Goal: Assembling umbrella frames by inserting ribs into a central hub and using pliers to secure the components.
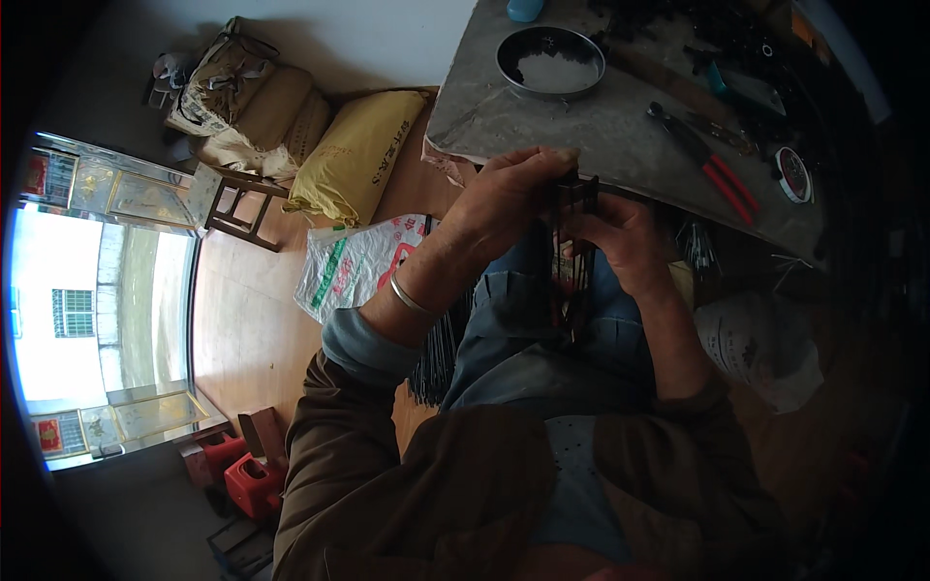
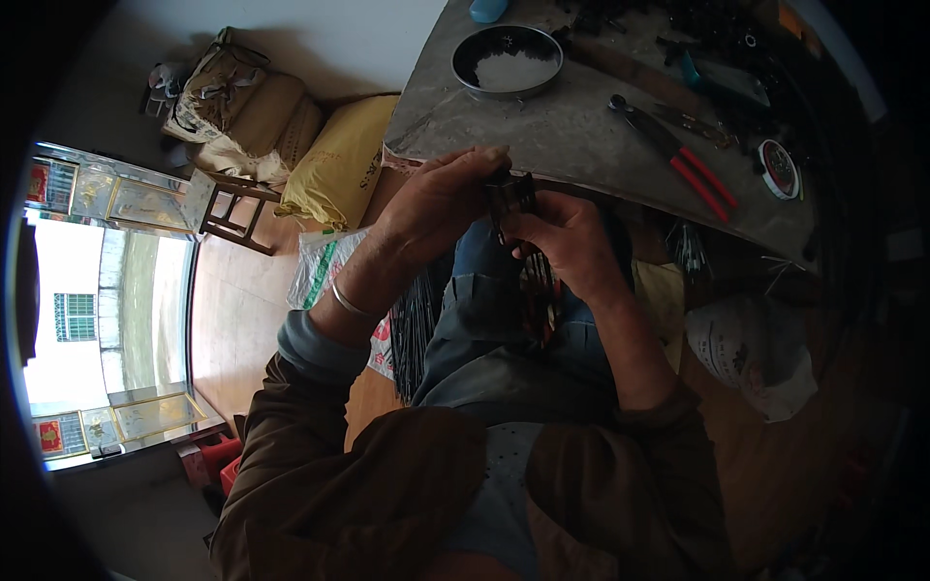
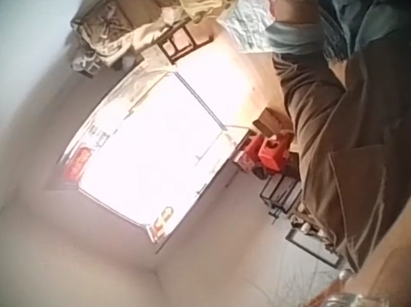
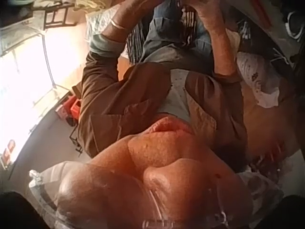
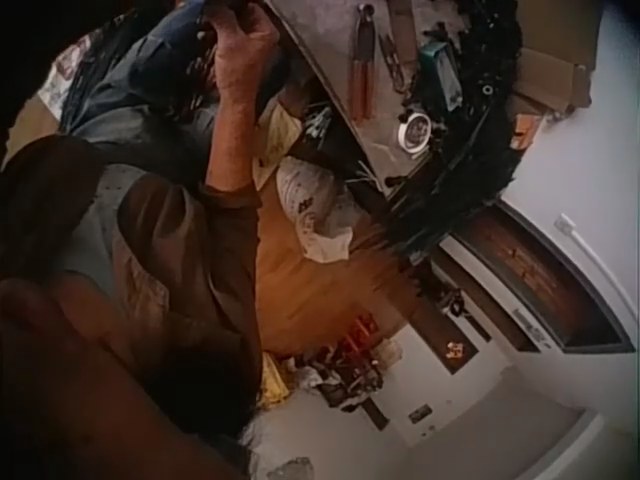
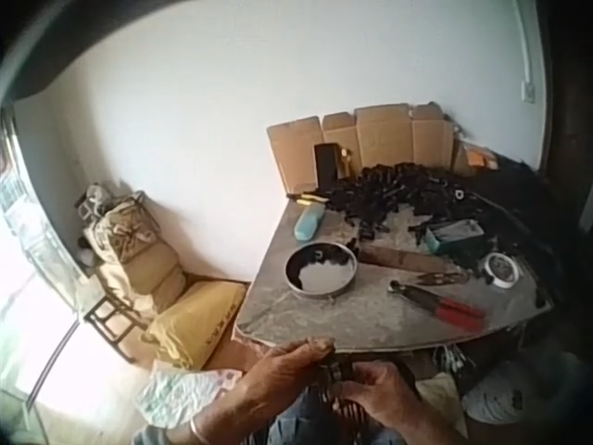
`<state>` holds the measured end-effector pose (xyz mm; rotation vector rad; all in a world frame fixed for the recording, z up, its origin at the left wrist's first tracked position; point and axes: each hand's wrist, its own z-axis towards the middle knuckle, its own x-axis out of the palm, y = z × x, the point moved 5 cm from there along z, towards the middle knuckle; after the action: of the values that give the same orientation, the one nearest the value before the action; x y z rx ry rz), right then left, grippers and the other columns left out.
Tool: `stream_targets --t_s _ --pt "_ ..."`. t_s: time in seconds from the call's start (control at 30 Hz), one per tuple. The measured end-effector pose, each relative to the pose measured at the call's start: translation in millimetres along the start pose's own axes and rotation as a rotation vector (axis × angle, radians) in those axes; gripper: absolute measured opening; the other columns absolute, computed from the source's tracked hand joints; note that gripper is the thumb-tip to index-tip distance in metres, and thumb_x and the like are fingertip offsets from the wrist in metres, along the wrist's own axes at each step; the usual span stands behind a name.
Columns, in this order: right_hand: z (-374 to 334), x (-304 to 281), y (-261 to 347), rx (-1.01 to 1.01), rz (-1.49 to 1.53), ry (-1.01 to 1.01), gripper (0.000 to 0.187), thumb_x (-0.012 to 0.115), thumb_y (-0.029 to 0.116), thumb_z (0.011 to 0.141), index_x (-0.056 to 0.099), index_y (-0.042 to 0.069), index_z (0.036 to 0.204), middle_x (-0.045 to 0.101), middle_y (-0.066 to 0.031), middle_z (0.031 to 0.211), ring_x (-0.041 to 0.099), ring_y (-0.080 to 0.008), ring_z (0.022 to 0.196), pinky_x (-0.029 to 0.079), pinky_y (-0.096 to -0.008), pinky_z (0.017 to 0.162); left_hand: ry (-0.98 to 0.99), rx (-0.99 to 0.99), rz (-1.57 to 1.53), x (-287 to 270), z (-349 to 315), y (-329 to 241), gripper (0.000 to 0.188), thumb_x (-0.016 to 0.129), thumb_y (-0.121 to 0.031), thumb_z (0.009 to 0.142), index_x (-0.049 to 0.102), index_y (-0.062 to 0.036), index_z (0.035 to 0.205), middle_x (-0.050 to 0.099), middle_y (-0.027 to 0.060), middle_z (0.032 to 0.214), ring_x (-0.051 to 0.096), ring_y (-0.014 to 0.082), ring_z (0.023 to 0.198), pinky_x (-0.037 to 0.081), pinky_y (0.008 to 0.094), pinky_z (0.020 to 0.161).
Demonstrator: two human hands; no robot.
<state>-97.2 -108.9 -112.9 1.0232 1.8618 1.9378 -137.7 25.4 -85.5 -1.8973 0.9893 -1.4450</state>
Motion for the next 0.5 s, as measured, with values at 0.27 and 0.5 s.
stream_targets --t_s 0.27,0.5 --pt "-2.8 -3.2 3.5 0.025 -0.033 -0.016 0.015 0.063 0.011 0.088 0.065 0.000 0.098 0.067 -0.0060 0.084 0.064 -0.0120 0.075 0.051 -0.0238 0.066 -0.057 0.001 -0.030 6.9 3.6 2.8 0.027 0.056 -0.027 0.095 0.058 -0.0012 0.104 0.061 0.0057 0.093 0.060 0.0150 0.085 0.048 0.0315 0.079" --pt "-2.4 -6.6 1.9 0.023 0.014 -0.038 0.013 0.065 0.010 0.087 0.065 0.001 0.096 0.066 -0.0038 0.080 0.061 -0.0086 0.070 0.048 -0.0223 0.063 -0.025 -0.005 -0.041 10.9 8.3 4.9 0.026 0.058 -0.028 0.094 0.059 -0.0026 0.098 0.060 0.0037 0.087 0.058 0.0127 0.080 0.048 0.0284 0.075"
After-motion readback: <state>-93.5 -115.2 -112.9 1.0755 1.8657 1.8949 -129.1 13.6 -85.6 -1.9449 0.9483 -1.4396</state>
